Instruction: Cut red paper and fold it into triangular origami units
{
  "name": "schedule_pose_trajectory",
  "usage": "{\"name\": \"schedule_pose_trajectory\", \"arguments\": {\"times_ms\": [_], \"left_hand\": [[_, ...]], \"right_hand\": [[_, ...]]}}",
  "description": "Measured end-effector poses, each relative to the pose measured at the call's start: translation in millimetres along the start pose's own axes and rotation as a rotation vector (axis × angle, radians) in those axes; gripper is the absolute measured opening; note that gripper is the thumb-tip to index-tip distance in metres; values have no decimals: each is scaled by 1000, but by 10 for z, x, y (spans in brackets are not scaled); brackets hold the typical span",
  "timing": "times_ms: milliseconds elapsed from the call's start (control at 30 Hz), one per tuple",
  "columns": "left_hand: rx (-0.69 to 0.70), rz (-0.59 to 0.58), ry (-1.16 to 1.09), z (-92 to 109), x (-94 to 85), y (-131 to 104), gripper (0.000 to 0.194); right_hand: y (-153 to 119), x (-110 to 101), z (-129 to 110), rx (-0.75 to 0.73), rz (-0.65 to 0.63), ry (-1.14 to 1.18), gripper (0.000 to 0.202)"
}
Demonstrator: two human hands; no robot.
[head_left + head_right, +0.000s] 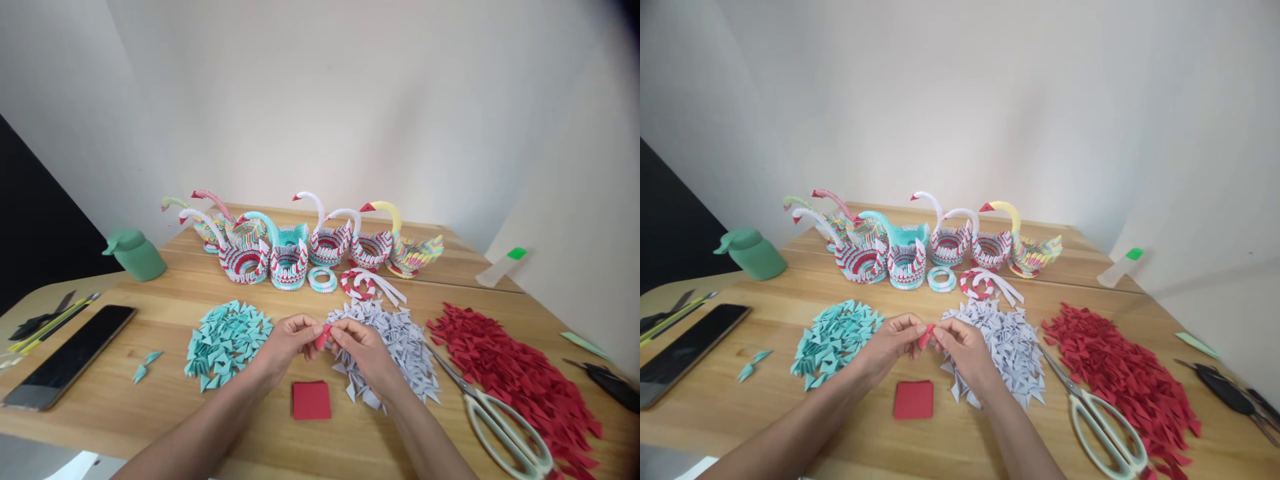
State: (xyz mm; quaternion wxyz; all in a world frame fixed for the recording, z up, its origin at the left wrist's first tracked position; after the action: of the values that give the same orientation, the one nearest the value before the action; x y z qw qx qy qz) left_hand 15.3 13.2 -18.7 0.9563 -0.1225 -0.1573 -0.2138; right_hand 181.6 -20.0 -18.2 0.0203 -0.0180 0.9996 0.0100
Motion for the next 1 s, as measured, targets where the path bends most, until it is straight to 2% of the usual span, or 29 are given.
{"name": "schedule_pose_trajectory", "arguments": {"times_ms": [133,300,433,533,667,767,867,1000], "left_hand": [[47,47,58,7,14,-2,35],[94,87,124,5,32,0,38],[29,20,22,16,11,0,35],[-18,-30,-58,28,-10,-2,34],[-85,-52,-106,25,-16,-7,33],[-123,-60,-131,19,-10,-11,32],[-144,-72,-150,13,-4,-15,32],[-153,-93,-144,0,2,-16,32]], "right_hand": [[-6,26,-38,-12,22,-90,26],[-29,70,-73,-110,112,-322,20],[-46,39,-105,-213,111,-409,18],[-48,-11,-132,-380,156,-468,15],[-41,-24,-152,-657,80,-578,13],[-37,-20,-156,-783,34,-615,15],[-37,-30,-157,-836,23,-634,16],[-37,-51,-154,-833,-37,-673,18]]}}
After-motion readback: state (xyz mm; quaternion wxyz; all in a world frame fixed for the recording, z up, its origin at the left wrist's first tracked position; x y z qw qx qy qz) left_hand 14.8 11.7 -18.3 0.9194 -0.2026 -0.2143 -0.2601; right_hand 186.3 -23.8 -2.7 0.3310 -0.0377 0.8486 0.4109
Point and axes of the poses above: each hand's wrist, its own y-axis towards the middle knuckle, its own x-axis out of the palm, z = x × y, the point moved 1 cm from there along y, towards the middle knuckle, and after that the axes turned 3 degrees about z, right-handed, at the moved point
